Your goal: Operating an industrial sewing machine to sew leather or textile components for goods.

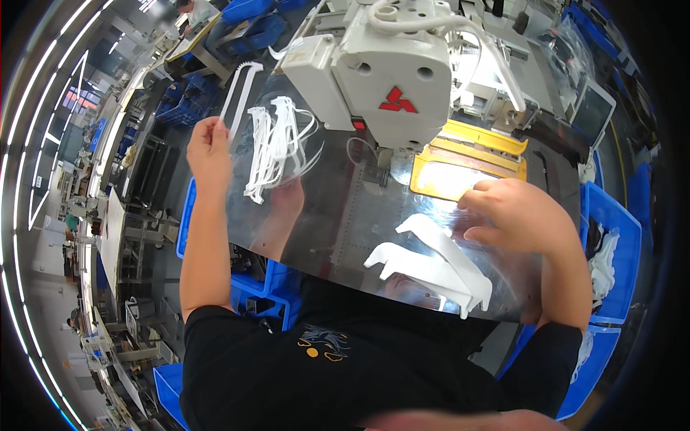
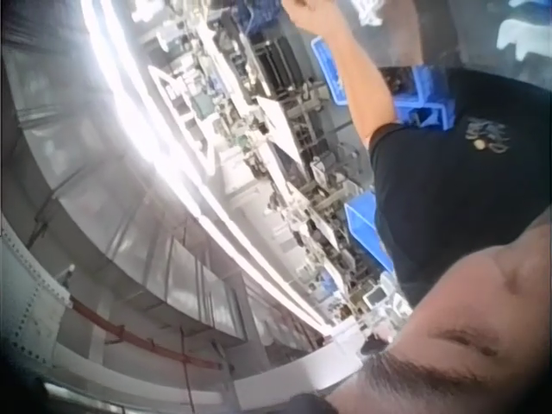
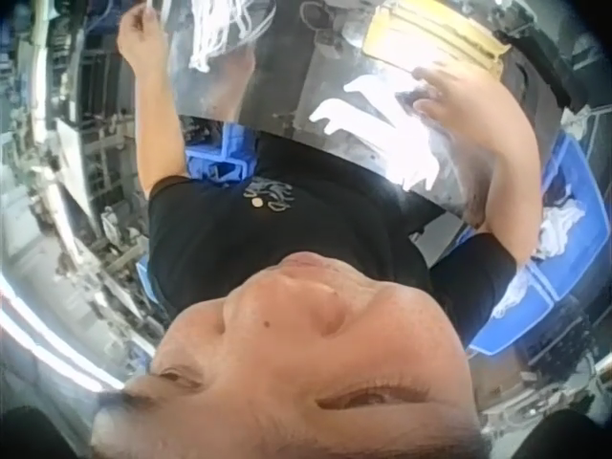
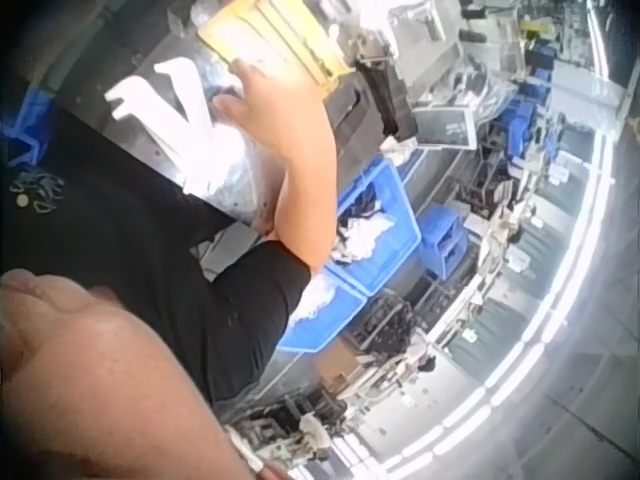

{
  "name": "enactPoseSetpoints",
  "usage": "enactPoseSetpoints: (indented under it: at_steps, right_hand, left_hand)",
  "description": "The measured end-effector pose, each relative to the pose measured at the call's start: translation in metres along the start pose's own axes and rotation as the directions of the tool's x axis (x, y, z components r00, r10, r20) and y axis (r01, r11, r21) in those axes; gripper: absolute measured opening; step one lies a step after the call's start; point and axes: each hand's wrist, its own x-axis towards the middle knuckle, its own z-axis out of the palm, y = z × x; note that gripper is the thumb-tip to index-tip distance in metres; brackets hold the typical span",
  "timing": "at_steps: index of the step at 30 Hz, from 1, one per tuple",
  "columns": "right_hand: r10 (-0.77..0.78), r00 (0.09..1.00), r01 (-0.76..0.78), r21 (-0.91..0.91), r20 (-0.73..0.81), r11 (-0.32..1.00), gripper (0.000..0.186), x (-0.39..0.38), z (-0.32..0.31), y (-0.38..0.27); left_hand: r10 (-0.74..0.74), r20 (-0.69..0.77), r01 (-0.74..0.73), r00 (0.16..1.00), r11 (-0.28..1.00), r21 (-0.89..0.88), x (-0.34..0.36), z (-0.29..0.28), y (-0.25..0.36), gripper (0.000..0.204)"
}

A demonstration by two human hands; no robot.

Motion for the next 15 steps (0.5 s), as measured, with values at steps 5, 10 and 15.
enactPoseSetpoints:
  at_steps: [5, 10, 15]
  right_hand:
    - [0.013, 0.994, -0.004, 0.079, -0.106, 0.997, 0.042, -0.001, -0.007, -0.017]
    - [-0.134, 0.873, 0.258, 0.210, -0.470, 0.943, 0.051, 0.005, 0.004, -0.042]
    - [0.002, 0.999, -0.024, 0.532, 0.041, 0.846, 0.024, -0.004, 0.003, -0.017]
  left_hand:
    - [0.017, 0.448, -0.110, 0.894, 0.977, 0.181, -0.057, -0.019, 0.089, 0.012]
    - [0.308, 0.866, -0.259, 0.394, 0.941, -0.216, -0.093, -0.009, 0.144, 0.012]
    - [0.478, 0.755, -0.190, 0.449, 0.876, -0.443, -0.114, 0.052, 0.147, 0.015]
